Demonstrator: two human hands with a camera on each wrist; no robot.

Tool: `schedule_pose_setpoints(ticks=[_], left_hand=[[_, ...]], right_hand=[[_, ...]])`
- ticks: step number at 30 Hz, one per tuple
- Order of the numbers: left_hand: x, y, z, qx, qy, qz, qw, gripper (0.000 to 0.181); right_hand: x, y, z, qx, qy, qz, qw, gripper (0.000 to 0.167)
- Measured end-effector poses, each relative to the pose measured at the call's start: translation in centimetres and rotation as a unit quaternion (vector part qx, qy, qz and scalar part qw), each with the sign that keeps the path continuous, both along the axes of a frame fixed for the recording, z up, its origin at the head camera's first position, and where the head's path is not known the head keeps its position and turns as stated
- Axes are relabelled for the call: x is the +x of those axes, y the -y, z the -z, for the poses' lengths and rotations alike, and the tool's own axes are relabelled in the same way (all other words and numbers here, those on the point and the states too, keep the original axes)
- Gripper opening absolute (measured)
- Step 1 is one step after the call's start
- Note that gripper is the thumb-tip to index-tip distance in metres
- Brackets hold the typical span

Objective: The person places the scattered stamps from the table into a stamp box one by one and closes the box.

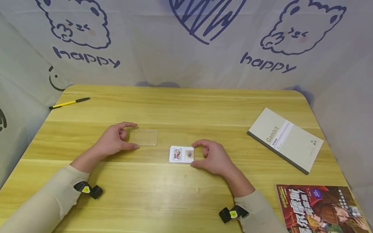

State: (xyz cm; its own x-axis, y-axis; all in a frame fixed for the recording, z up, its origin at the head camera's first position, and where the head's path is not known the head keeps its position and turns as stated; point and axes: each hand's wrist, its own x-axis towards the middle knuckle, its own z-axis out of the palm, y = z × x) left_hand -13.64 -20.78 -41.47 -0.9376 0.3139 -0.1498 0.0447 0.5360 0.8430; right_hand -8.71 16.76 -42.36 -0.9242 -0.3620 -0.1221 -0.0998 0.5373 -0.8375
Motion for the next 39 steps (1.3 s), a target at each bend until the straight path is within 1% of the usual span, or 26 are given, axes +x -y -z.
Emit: schedule_pose_setpoints(ticks=[5,9,12,19,23,27,32,36,39], left_hand=[[-0.5,0.2,0.3,-0.006,0.011,0.008,0.9999,0.071],[-0.6,0.1,0.2,-0.011,0.011,0.018,0.9997,0.065],[-0.5,0.0,0.2,-0.013,0.009,0.020,0.9997,0.064],[-0.4,0.0,0.5,-0.008,0.010,0.007,0.9999,0.063],[-0.3,-0.1,0.7,-0.002,0.003,-0.004,1.0000,0.064],[0.2,-0.6,0.7,0.015,-0.008,-0.023,0.9996,0.066],[1.4,-2.1,0.7,0.048,-0.026,-0.043,0.9976,0.068],[2.4,-4.0,0.6,0.074,-0.033,-0.041,0.9959,0.067],[3.0,-5.5,0.6,0.094,-0.029,-0.036,0.9945,0.065]], right_hand=[[0.0,0.0,0.0,-0.001,0.006,0.001,1.0000,0.054],[0.0,0.0,-0.1,0.000,0.008,0.002,1.0000,0.054],[0.0,0.0,-0.1,0.001,0.009,0.003,1.0000,0.054],[0.0,0.0,0.0,0.000,0.011,0.005,0.9999,0.054],[0.0,0.0,0.1,0.000,0.004,0.003,1.0000,0.054],[0.0,0.0,0.2,0.000,-0.002,0.002,1.0000,0.054],[0.0,0.0,0.2,0.001,0.003,0.001,1.0000,0.055],[0.0,0.0,0.2,-0.003,0.002,0.000,1.0000,0.054],[0.0,0.0,0.2,-0.003,0.000,0.001,1.0000,0.054]])
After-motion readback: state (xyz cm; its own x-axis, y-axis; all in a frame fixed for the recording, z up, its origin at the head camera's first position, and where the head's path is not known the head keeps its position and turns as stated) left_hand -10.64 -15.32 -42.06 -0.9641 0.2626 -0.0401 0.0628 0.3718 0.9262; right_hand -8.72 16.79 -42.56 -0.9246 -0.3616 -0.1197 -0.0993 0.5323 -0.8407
